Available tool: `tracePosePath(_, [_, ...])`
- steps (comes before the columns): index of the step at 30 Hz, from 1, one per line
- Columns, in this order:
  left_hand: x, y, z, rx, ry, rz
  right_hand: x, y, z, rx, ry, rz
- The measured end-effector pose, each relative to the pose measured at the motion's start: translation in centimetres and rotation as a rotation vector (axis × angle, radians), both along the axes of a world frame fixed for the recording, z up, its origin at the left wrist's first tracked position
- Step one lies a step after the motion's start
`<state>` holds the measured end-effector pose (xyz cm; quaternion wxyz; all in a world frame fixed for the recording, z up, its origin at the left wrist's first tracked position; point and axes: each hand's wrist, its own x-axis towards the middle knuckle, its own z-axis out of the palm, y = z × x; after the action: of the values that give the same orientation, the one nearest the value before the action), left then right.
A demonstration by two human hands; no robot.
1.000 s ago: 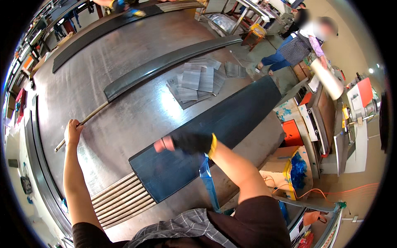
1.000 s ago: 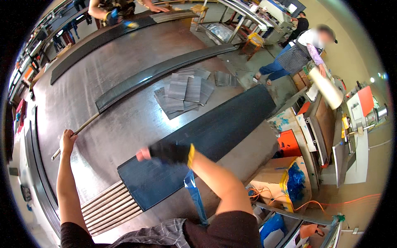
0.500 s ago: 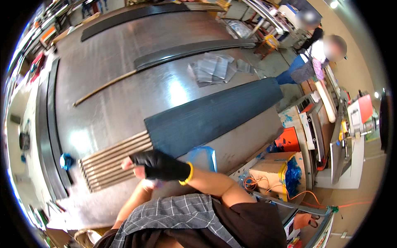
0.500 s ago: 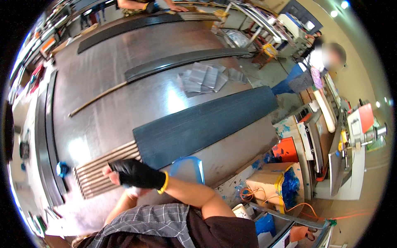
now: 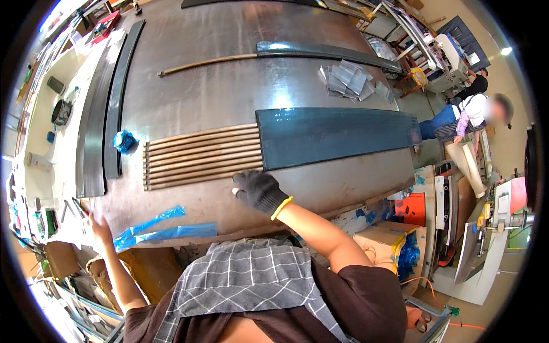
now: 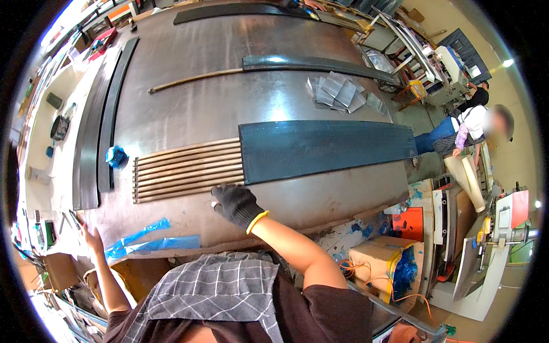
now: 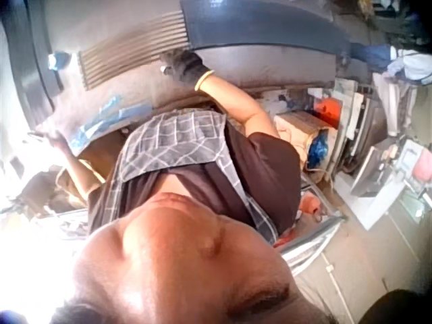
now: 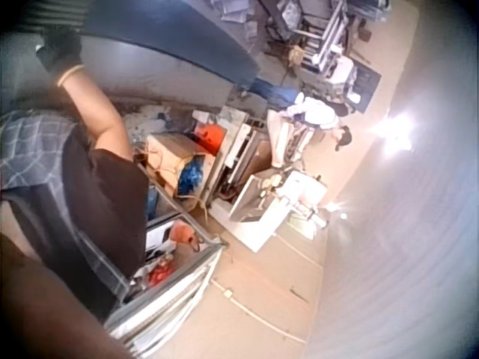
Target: The person peels a blue protective film from long metal strips and small metal rectangles, then stacks the strips together on a metal table.
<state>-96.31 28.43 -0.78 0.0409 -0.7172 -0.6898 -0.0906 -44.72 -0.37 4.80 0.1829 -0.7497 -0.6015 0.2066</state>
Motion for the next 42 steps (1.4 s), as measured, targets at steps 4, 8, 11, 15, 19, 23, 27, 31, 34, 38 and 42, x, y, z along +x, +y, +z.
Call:
tracePosePath(4, [14.1,-2.2,-1.8,-0.418,-0.817,-0.026,-0.8,2.7,-1.8,-0.082,-0.361,0.018])
tracePosePath(8, [20.3,-4.7,-5.5,-0.273,-0.788,-0.037,-2.1,4.5,-4.1,-0.139,-0.495,-0.038])
tracePosePath(11, [19.7,-4.6,-6.9,-0.258,-0.997,0.057,-3.1,4.8,-4.0,-0.17,-0.568,-0.08])
tracePosePath(15, [19.8,-4.5,-6.6,-0.346,-1.143,0.125,-3.2,5.2,-5.5,-0.138,-0.619,-0.143])
tracePosePath(19, [17.1,-4.7,-7.2,-0.443,-1.118,0.085,-3.5,5.3,-6.1,-0.164,-0.535,-0.132])
tracePosePath(23, [15.2,-9.6,-5.3,-0.466,-1.138,0.092,-5.0,1.9,-4.7,-0.221,-0.381,-0.06])
tracePosePath(27, [9.4,-8.0,-6.3,-0.454,-1.045,-0.055,-8.8,1.9,-3.3,-0.197,-0.222,-0.058])
tracePosePath(31, [6.0,-4.4,-7.1,-0.414,-1.049,0.131,-10.6,-1.3,-5.2,0.273,-0.053,-0.059])
tracePosePath(34, [-0.7,-2.2,-7.9,-0.179,-0.636,-0.061,-4.6,-4.5,-3.5,0.548,0.021,-0.055])
tracePosePath(38, [16.5,-9.0,-1.0,0.021,-0.246,-0.414,10.9,-17.1,-7.4,0.278,-0.557,-0.614])
tracePosePath(42, [27.4,-16.5,0.5,-0.317,-0.359,-1.083,18.9,-21.8,-9.4,-0.106,-0.706,-0.754])
